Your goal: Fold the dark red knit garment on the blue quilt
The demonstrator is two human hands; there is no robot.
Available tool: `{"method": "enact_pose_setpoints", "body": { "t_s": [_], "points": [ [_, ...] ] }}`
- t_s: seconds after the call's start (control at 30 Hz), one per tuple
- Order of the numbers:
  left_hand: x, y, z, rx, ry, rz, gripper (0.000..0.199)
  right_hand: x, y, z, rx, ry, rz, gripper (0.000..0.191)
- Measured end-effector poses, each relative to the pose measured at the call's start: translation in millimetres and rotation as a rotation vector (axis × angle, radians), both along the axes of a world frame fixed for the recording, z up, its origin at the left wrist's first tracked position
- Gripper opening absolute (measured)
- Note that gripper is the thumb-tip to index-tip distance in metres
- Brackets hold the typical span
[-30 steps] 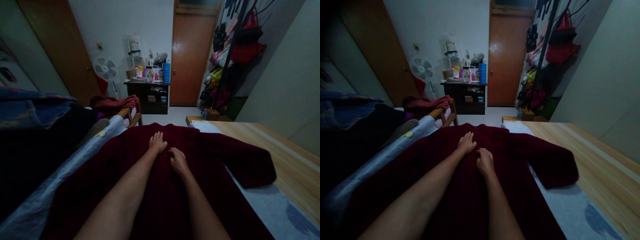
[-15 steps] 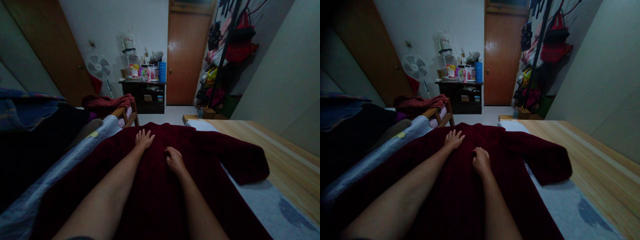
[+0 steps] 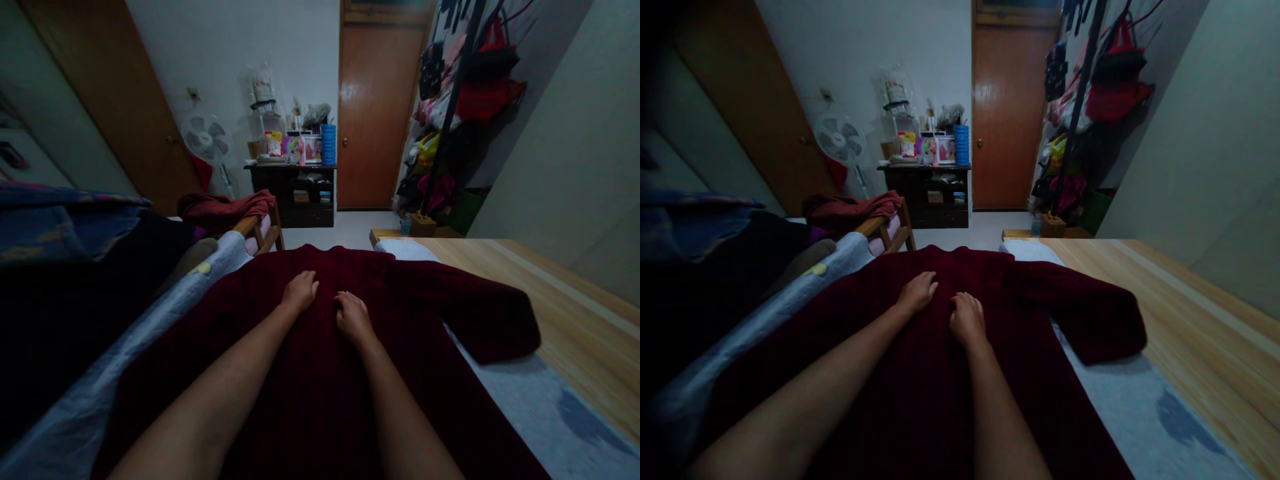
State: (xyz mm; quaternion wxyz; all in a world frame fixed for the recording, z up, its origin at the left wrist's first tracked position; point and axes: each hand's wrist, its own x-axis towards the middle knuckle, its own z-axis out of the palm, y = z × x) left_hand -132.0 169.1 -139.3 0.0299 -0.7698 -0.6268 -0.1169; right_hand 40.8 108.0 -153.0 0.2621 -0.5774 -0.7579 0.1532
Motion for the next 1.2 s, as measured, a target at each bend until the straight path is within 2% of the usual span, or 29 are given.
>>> {"method": "enact_pose_setpoints", "body": {
  "t_s": [0.1,0.17,0.23,0.33,0.47,0.57,0.7,0.8,0.93,1.07,1.2],
  "points": [
    [9,-28,1.6,-0.093,0.009,0.085,0.054,-2,-4,1.6,-0.035,-0.042,-0.022,0.04],
    [14,-52,2.3,-0.212,-0.001,0.164,0.062,-4,-7,1.8,-0.05,-0.073,-0.034,0.041],
    [16,-79,1.7,-0.257,-0.001,0.189,0.066,-4,-11,1.4,-0.046,-0.098,-0.047,0.042],
    [9,-118,-1.8,-0.213,0.036,0.173,0.065,-3,-16,0.2,-0.007,-0.117,-0.05,0.043],
    [-13,-163,-4.3,-0.184,0.088,0.194,0.062,-2,-17,0.1,0.037,-0.133,-0.061,0.04],
    [-27,-193,-1.6,-0.164,0.117,0.176,0.06,-2,-18,3.8,0.069,-0.158,-0.068,0.038],
    [-31,-227,0.0,-0.068,0.127,0.14,0.053,-2,-22,12.7,0.09,-0.213,-0.083,0.031],
    [-30,-241,-2.7,0.042,0.075,0.061,0.041,-3,-32,16.3,0.089,-0.242,-0.093,0.027],
    [-33,-245,-5.3,0.132,-0.023,-0.024,0.035,-2,-52,12.2,0.09,-0.293,-0.012,0.029],
    [-34,-246,-3.1,0.111,-0.048,-0.016,0.034,8,-76,5.1,0.067,-0.34,0.006,0.045],
    [-36,-255,1.9,0.005,-0.029,-0.02,0.04,26,-100,5.8,0.044,-0.371,-0.026,0.047]
  ]
}}
